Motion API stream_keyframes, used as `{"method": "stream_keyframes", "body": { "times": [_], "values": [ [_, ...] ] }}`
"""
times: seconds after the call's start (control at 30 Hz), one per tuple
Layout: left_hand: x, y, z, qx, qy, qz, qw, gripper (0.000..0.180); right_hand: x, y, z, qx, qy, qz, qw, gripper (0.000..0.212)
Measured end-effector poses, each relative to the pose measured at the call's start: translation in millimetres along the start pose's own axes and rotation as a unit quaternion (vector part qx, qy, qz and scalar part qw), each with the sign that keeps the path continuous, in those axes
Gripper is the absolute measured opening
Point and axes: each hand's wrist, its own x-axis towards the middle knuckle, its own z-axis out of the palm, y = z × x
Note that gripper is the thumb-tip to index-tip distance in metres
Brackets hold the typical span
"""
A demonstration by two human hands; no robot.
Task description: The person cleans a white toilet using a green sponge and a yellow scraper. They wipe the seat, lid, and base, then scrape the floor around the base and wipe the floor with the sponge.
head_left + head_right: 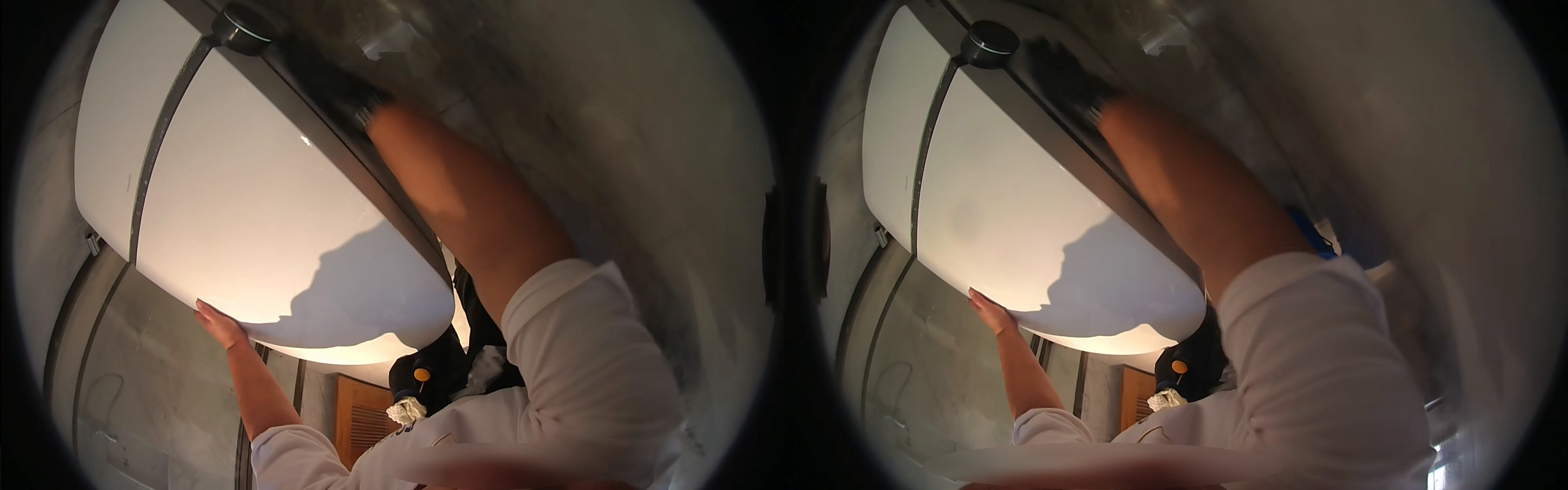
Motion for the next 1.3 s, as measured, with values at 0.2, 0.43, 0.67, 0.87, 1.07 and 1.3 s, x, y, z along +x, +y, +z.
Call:
{"method": "stream_keyframes", "body": {
  "times": [0.2,0.43,0.67,0.87,1.07,1.3],
  "values": [
    [-8,5,0,0.011,0.004,-0.018,1.0,0.061,-211,61,8,0.104,-0.013,0.378,0.92,0.046],
    [-20,12,7,0.006,0.003,-0.013,1.0,0.058,-165,83,7,0.123,0.009,0.325,0.938,0.045],
    [-14,-2,0,-0.018,0.001,-0.022,1.0,0.057,16,62,-2,0.128,-0.047,0.135,0.981,0.043],
    [-15,-10,-2,-0.045,0.003,-0.023,0.999,0.057,-88,106,5,0.09,-0.015,0.233,0.968,0.042],
    [-17,-12,-4,-0.002,0.006,-0.011,1.0,0.058,-188,125,6,0.114,0.003,0.389,0.914,0.042],
    [-22,-18,-8,-0.017,0.001,-0.028,0.999,0.058,-16,102,-17,0.095,0.001,0.162,0.982,0.041]
  ]
}}
